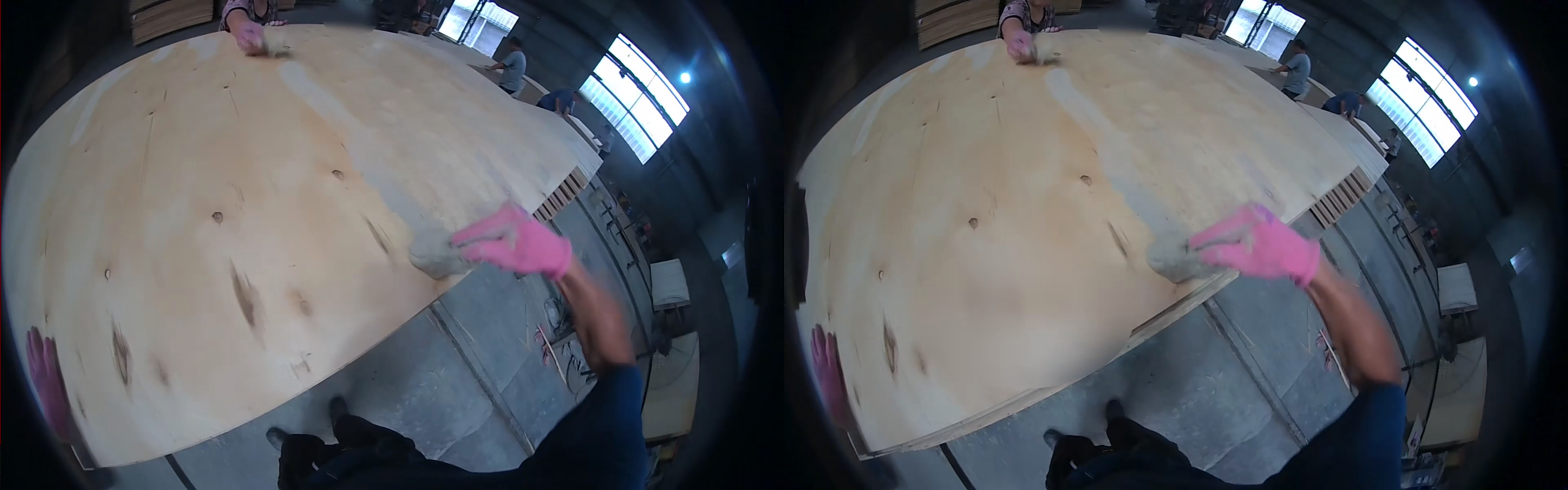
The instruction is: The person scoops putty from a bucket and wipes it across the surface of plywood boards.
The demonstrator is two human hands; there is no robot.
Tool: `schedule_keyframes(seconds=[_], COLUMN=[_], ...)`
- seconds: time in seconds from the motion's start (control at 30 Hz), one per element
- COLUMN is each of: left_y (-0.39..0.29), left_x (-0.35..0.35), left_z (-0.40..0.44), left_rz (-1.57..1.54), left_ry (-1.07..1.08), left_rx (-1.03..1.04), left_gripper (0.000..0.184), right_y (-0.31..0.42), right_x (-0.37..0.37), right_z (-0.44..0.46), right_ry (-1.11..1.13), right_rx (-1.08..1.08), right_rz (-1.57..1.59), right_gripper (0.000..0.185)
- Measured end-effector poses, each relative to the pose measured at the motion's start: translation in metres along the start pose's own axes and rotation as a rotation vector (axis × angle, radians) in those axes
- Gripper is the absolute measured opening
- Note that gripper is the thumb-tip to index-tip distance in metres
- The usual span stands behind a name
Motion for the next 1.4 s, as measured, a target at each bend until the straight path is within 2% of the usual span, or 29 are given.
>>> schedule_keyframes(seconds=[0.1,0.17,0.2,0.3,0.37,0.47,0.5,0.53,0.6,0.7,0.8,0.9,1.0,1.1,1.2,1.27,1.3,1.37,1.4], left_y=[0.01,-0.016,-0.03,-0.029,-0.011,0.095,0.144,0.2,0.251,0.236,0.24,0.221,0.213,0.207,0.203,0.201,0.2,0.197,0.199], left_x=[0.023,-0.027,-0.049,-0.075,-0.082,-0.022,0.01,0.058,0.116,0.092,0.099,0.066,0.048,0.057,0.052,0.032,0.028,0.025,0.023], left_z=[-0.005,0.006,0.011,0.017,0.013,-0.006,-0.02,-0.042,-0.08,-0.078,-0.076,-0.066,-0.06,-0.072,-0.067,-0.05,-0.049,-0.047,-0.047], left_rz=[-0.202,-0.536,-0.554,-0.634,-0.773,-0.698,-0.723,-0.702,-0.139,-0.308,-0.27,-0.427,-0.524,-0.045,-0.036,-0.378,-0.55,-0.536,-0.528], left_ry=[0.046,0.077,0.105,0.153,0.151,0.194,0.132,0.046,-0.131,-0.011,-0.029,-0.006,0.029,-0.288,-0.29,-0.054,0.066,0.077,0.083], left_rx=[-0.17,-0.438,-0.507,-0.314,-0.159,-0.356,-0.445,-0.393,0.103,-0.153,-0.183,-0.367,-0.479,0.16,0.142,-0.354,-0.608,-0.61,-0.602], left_gripper=[0.056,0.062,0.056,0.063,0.063,0.059,0.059,0.057,0.054,0.05,0.048,0.048,0.048,0.048,0.051,0.054,0.056,0.058,0.058], right_y=[0.039,0.073,0.094,0.153,0.183,0.206,0.209,0.209,0.206,0.205,0.182,0.137,0.164,0.159,0.181,0.235,0.25,0.271,0.281], right_x=[0.014,0.025,0.03,0.043,0.044,0.033,0.029,0.025,0.023,0.027,0.049,0.064,0.052,0.035,0.042,0.039,0.042,0.058,0.064], right_z=[-0.013,0.002,0.011,0.042,0.067,0.121,0.136,0.151,0.175,0.2,0.239,0.29,0.3,0.343,0.338,0.294,0.279,0.259,0.259], right_ry=[-0.07,-0.103,-0.123,-0.056,-0.164,-0.309,-0.353,-0.38,-0.427,-0.417,-0.299,-0.282,-0.242,-0.196,-0.208,-0.137,-0.097,0.005,-0.024], right_rx=[0.267,0.252,0.241,0.331,0.286,0.191,0.169,0.178,0.192,0.17,0.201,0.012,0.289,0.262,0.19,0.096,0.127,0.201,0.193], right_rz=[0.127,0.123,0.117,0.182,0.386,0.58,0.628,0.666,0.737,0.796,1.414,1.605,0.761,0.397,0.134,0.122,0.184,0.311,0.437], right_gripper=[0.029,0.03,0.03,0.032,0.031,0.029,0.028,0.028,0.026,0.024,0.019,0.02,0.019,0.02,0.025,0.029,0.028,0.027,0.025])
Point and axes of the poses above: each hand's wrist, its own z-axis towards the middle knuckle, its own x-axis out of the palm, y = z × x, the point moved 6 cm from there along z, towards the middle knuckle, and after that the axes turned 10 degrees about -z, right-handed, at the moved point
